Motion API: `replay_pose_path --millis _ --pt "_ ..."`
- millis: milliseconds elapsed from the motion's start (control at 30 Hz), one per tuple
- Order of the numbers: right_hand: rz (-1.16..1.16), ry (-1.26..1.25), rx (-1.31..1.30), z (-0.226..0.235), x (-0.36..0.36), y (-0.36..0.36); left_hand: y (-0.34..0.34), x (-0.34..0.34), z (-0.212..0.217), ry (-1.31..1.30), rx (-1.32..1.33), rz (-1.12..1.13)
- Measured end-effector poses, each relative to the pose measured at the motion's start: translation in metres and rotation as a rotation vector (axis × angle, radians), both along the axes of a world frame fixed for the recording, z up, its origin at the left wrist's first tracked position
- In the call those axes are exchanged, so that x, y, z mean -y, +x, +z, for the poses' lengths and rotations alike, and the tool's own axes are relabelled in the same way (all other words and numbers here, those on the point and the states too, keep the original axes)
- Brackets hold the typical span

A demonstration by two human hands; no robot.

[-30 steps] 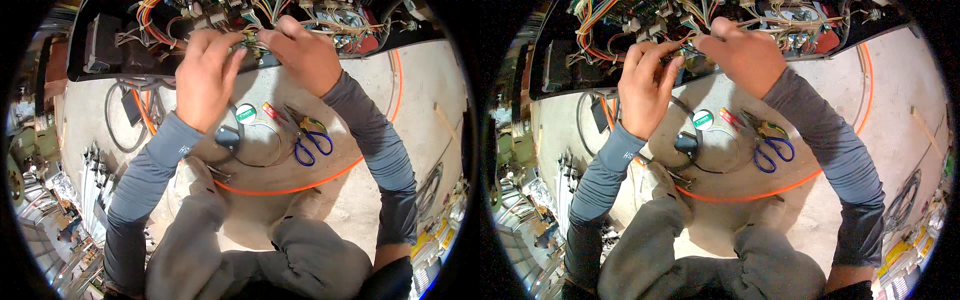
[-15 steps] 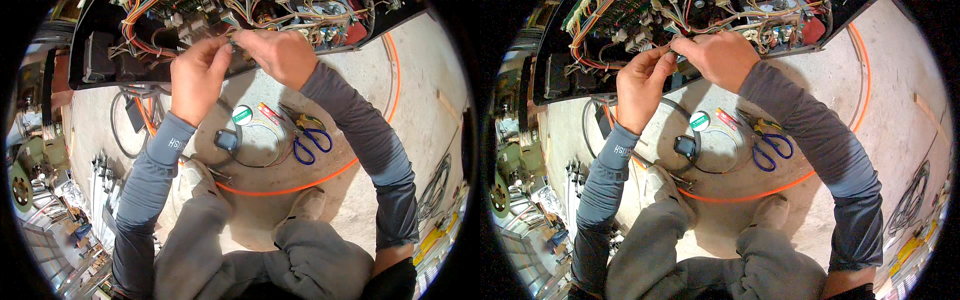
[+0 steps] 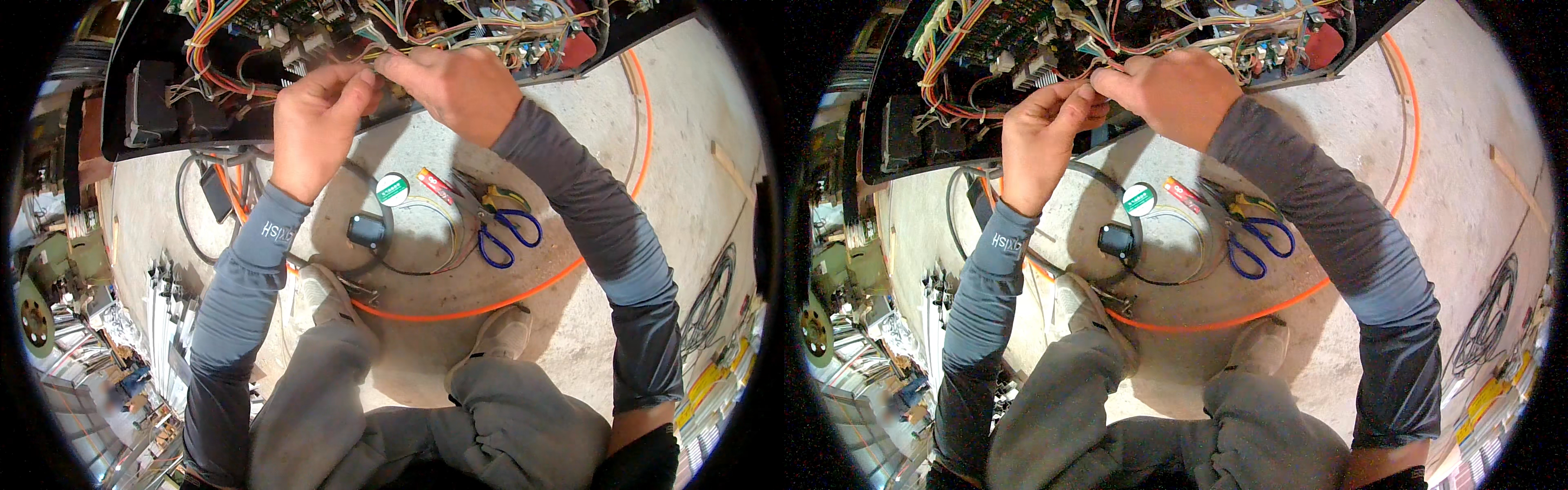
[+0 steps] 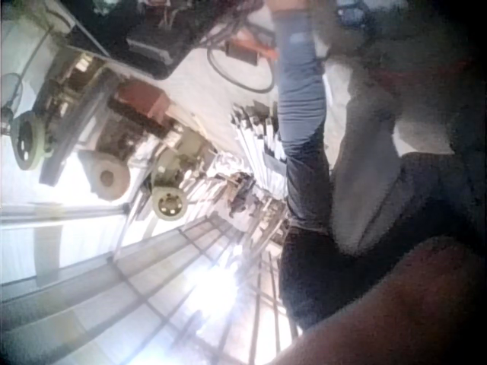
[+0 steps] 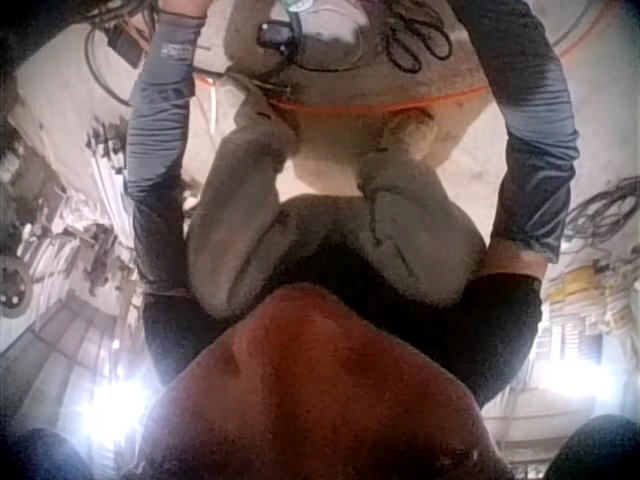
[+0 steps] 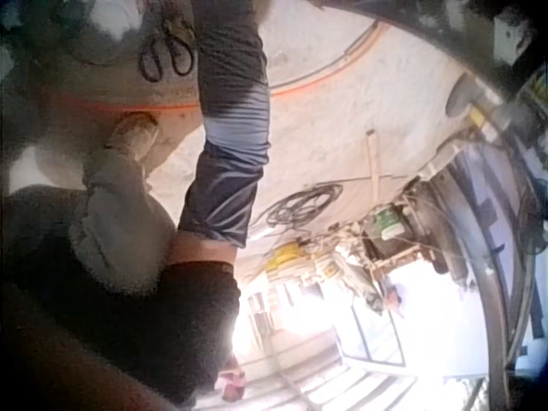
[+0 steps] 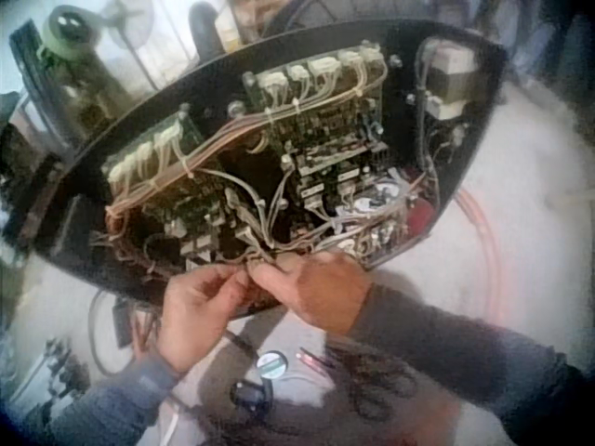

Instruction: The person is sitting on the floor repairing an electronic device. They use pliers to strip wires and a lighter to heat-shrink tubing, then connect the wires to a circuit board.

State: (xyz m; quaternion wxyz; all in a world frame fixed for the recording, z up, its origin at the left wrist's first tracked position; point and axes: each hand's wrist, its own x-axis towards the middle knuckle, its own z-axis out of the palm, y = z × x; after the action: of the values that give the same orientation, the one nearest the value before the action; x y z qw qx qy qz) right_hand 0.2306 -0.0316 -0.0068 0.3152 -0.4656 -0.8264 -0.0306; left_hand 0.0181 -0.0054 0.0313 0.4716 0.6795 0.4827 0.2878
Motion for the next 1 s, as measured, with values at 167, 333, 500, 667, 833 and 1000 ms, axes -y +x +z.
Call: replay_pose_path --millis 167,333,500,667,833,1000 --pt "-0.032 0.041 0.074 0.002 0.003 0.002 -0.005 -0.008 -0.002 -0.033 0.004 -0.066" --pt "0.056 0.014 0.065 0.015 0.004 -0.002 -0.002 -0.011 -0.006 0.124 -0.182 -0.096" --pt "0.066 0.029 0.059 0.022 0.004 -0.006 0.007 -0.007 -0.008 0.33 -0.216 -0.005" --pt "0.05 0.088 0.091 0.004 -0.002 -0.009 0.015 -0.001 -0.006 0.342 -0.312 0.028" --pt "0.012 0.11 0.119 -0.003 -0.002 -0.015 0.017 0.001 -0.01 0.669 -0.343 0.062" --pt "0.015 -0.06 0.121 0.001 -0.003 -0.01 0.017 -0.002 -0.004 0.655 -0.428 -0.023"
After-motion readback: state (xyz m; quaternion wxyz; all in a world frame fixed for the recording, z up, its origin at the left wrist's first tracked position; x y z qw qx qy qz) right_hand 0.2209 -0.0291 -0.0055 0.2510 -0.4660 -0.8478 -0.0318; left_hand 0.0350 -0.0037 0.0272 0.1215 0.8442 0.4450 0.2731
